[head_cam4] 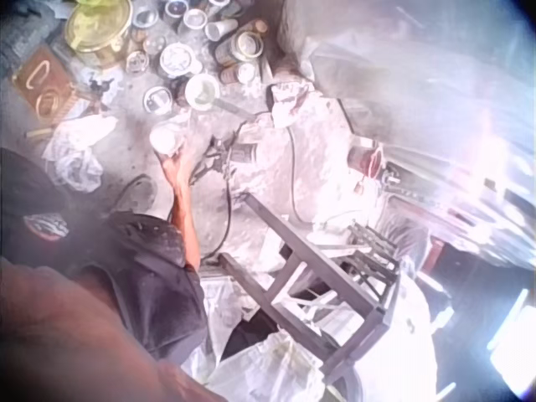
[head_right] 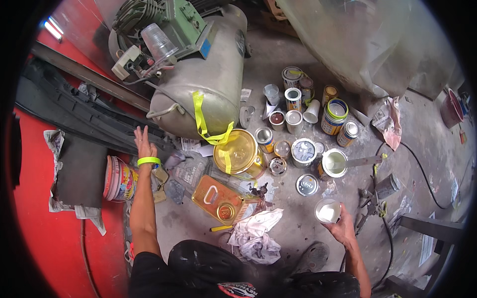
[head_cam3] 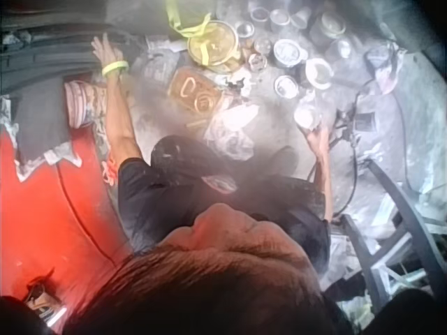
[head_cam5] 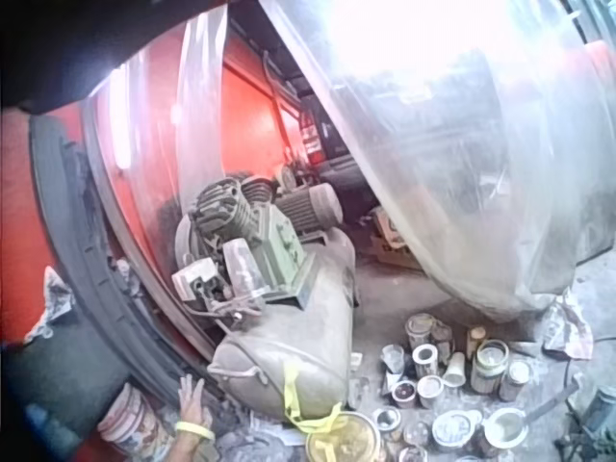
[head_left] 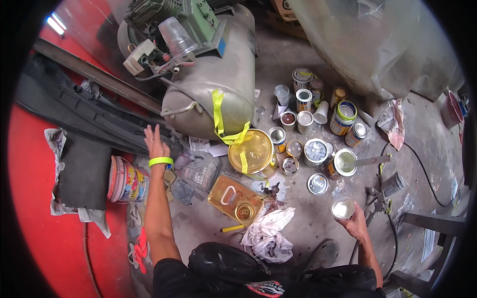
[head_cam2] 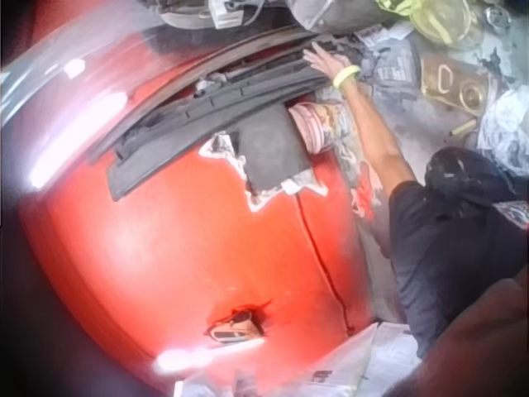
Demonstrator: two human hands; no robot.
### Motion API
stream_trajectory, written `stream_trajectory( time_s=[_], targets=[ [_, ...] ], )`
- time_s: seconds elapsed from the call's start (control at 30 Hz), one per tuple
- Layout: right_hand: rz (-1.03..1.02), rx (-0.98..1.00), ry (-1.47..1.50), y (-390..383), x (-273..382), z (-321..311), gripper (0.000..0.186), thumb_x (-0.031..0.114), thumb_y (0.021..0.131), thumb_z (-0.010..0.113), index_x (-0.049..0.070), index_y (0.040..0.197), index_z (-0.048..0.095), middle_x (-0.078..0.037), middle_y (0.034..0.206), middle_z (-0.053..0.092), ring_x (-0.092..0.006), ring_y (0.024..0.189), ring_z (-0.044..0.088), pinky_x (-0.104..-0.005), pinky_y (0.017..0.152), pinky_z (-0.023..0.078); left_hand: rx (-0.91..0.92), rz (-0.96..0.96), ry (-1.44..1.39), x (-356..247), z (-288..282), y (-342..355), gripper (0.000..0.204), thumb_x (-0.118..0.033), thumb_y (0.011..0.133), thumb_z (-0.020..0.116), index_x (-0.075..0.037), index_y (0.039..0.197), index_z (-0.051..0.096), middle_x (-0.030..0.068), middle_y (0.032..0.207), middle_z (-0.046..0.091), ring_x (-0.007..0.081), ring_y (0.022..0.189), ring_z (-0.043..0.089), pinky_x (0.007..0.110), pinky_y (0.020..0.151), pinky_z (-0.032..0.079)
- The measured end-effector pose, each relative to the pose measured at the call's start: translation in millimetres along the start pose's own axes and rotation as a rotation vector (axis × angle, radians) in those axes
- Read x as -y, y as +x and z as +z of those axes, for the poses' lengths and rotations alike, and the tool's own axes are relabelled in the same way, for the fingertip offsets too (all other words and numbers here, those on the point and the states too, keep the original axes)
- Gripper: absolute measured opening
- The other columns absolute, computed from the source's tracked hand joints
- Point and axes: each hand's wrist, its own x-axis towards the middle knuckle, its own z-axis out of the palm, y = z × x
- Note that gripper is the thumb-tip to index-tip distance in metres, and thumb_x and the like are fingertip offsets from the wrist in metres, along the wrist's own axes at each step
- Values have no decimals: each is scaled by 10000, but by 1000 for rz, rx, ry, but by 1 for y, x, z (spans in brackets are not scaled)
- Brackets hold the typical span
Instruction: The person sits on the floor and mixes a white liquid in a small cup using a metal spatula. They pour the mixture into a larger container, then add a yellow liquid from a gold can into the cup and stir it again. Finally, they pour the mixed liquid into a white paper funnel.
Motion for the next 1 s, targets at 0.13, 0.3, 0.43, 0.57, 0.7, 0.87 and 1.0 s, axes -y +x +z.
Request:
stream_trajectory(
  time_s=[0.13, 0.3, 0.43, 0.57, 0.7, 0.87, 1.0],
  targets=[
    [14, 21, 30, 2, 1, 7, 575, 119, 762, 896, 12, 1242, 599, -112, 1145, 722, -198, 1066, 676, -355, 964, 524, 146, -118, 84, 25, -24, -44, 657, 15, 803, 540, -92, 1451, 542, 254, 1551, 456, 463, 1454, 397, 533, 1196, 331],
    [-16, -34, -8, -2, -6, 2, 570, 109, 767, 894, 15, 1247, 600, -109, 1142, 720, -190, 1075, 671, -351, 965, 527, 981, -174, -346, -38, -41, -118, 969, -132, 704, 841, -47, 1569, 411, 224, 1493, 562, 353, 1396, 534, 398, 1164, 417],
    [-3, 28, 44, 4, 7, 15, 588, 109, 765, 896, 20, 1263, 597, -103, 1152, 718, -185, 1082, 671, -350, 970, 529, 1019, -35, -635, -99, -29, -161, 1417, -212, 553, 997, -20, 1653, 123, 221, 1580, 454, 314, 1441, 481, 383, 1191, 381],
    [-22, 70, 65, 12, 11, 23, 614, 141, 759, 903, 23, 1278, 596, -113, 1177, 715, -199, 1097, 678, -356, 976, 530, 1168, -106, -890, -135, -27, -142, 1517, -226, 547, 1038, -27, 1660, 28, 168, 1604, 419, 249, 1431, 461, 366, 1181, 389],
    [-17, 117, 0, 12, 2, 28, 626, 161, 776, 906, 35, 1292, 572, -102, 1175, 706, -190, 1112, 666, -351, 975, 530, 1258, -119, -1119, -144, -23, -143, 1556, -195, 527, 1047, -52, 1666, -3, 115, 1551, 469, 211, 1381, 487, 409, 1173, 408],
    [-8, 118, -5, 3, -20, 31, 606, 175, 788, 896, 39, 1278, 568, -124, 1168, 714, -218, 1110, 679, -366, 962, 538, 1170, 425, -694, -208, -50, -103, 1353, -273, 527, 1030, -25, 1566, 199, 197, 1420, 523, 422, 1383, 457, 510, 1194, 367],
    [-35, 125, -67, 3, -45, 39, 640, 190, 795, 848, 27, 1330, 537, -211, 1219, 694, -353, 1164, 680, -425, 968, 540, 1100, 639, -687, -243, -59, -87, 1316, -273, 545, 1025, -8, 1541, 207, 208, 1326, 593, 423, 1336, 518, 497, 1157, 408]
  ],
)
